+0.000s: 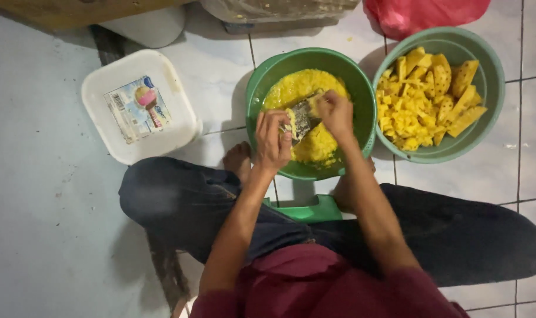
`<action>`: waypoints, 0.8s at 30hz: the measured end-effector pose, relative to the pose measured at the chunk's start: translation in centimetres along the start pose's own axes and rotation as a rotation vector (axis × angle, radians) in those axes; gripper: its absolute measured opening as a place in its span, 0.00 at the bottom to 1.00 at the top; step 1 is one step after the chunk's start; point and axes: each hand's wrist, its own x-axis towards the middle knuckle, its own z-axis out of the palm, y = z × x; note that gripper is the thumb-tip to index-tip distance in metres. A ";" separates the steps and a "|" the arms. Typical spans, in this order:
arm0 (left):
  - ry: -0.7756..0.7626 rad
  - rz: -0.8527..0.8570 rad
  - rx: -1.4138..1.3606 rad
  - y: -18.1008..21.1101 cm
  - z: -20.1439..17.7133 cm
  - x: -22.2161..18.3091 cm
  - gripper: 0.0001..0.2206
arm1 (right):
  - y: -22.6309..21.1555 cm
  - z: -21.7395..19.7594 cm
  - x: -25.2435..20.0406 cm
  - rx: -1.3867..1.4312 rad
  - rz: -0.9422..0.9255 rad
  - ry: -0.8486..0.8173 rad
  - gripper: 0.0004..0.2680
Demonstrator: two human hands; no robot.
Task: Grating pineapple pieces into a bowl using a hand-held metal grater.
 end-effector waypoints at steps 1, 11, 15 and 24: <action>-0.007 -0.009 -0.010 0.1 -0.1 0.1 0.24 | -2.3 0.0 -1.9 0.082 -0.101 0.012 0.09; -0.003 0.017 -0.025 -0.2 0.0 0.1 0.24 | 6.8 2.4 1.6 -0.400 0.080 -0.107 0.13; 0.017 -0.032 -0.040 -0.5 0.0 0.5 0.24 | -1.4 1.4 -3.2 -0.143 -0.021 -0.146 0.11; -0.018 0.030 -0.029 0.2 0.1 1.6 0.24 | 4.5 3.2 2.6 -0.295 0.175 -0.085 0.11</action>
